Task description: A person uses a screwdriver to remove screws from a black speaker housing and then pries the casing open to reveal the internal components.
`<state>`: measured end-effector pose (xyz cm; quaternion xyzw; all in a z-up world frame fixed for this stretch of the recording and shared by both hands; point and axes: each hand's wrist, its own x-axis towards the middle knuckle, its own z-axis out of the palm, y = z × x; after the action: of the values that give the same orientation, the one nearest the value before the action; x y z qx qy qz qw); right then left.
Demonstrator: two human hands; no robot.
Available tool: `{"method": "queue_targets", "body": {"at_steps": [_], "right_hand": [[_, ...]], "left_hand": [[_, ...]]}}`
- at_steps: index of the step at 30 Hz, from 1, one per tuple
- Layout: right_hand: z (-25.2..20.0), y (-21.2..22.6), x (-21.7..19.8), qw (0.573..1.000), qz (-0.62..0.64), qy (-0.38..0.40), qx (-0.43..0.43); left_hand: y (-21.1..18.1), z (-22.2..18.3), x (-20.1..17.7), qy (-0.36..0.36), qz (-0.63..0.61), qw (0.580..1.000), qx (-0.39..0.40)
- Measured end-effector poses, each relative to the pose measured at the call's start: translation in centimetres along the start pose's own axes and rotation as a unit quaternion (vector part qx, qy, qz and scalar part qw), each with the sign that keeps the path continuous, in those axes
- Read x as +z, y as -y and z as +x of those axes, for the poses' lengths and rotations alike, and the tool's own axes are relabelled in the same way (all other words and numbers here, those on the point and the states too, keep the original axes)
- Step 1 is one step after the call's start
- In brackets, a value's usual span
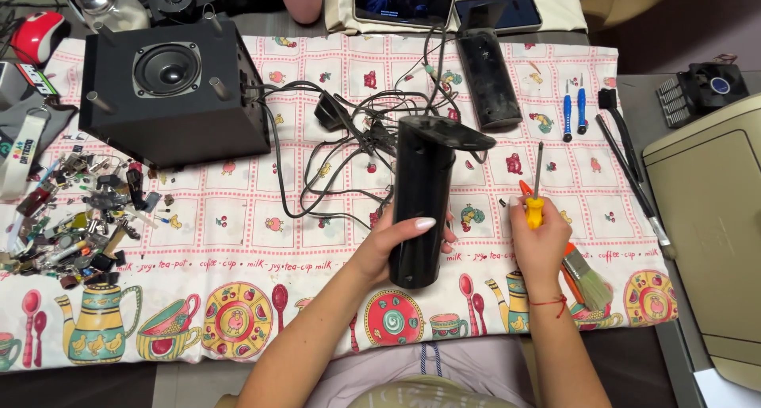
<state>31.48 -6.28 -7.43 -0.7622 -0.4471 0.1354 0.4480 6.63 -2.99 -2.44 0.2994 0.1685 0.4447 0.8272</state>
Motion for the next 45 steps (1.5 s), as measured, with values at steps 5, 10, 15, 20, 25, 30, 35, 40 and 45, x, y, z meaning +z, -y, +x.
{"method": "queue_targets", "body": {"at_steps": [5, 10, 15, 20, 25, 30, 35, 40, 45], "right_hand": [[0.1, -0.4, 0.0, 1.0, 0.002, -0.001, -0.007], [0.0, 0.2, -0.2, 1.0, 0.012, 0.006, -0.013], [0.0, 0.1, -0.1, 1.0, -0.001, 0.011, -0.014], [-0.1, 0.0, 0.0, 1.0, -0.009, 0.014, -0.017], [-0.2, 0.1, 0.0, 1.0, -0.006, 0.01, -0.017], [-0.3, 0.4, 0.0, 1.0, -0.011, 0.005, -0.01], [-0.6, 0.5, 0.0, 1.0, -0.021, 0.005, -0.01], [-0.4, 1.5, 0.0, 1.0, -0.02, -0.004, -0.004], [-0.7, 1.8, -0.1, 0.999, 0.033, 0.0, 0.005]], "left_hand": [[0.1, -0.1, 0.3, -0.041, 0.029, 0.999, -0.014], [0.3, 0.1, 0.6, -0.074, 0.051, 0.996, -0.007], [0.7, 0.8, -0.9, -0.063, 0.14, 0.988, 0.003], [-0.9, 0.8, 0.1, -0.067, 0.203, 0.977, 0.005], [-2.1, 2.0, -0.1, -0.078, 0.257, 0.963, 0.007], [-1.0, 2.5, -1.9, -0.06, 0.238, 0.969, 0.026], [-1.1, 1.9, -2.0, -0.07, 0.224, 0.971, 0.038], [-1.1, 1.9, -1.7, -0.066, 0.208, 0.975, 0.039], [-1.0, 1.8, -2.0, -0.061, 0.178, 0.981, 0.035]]}}
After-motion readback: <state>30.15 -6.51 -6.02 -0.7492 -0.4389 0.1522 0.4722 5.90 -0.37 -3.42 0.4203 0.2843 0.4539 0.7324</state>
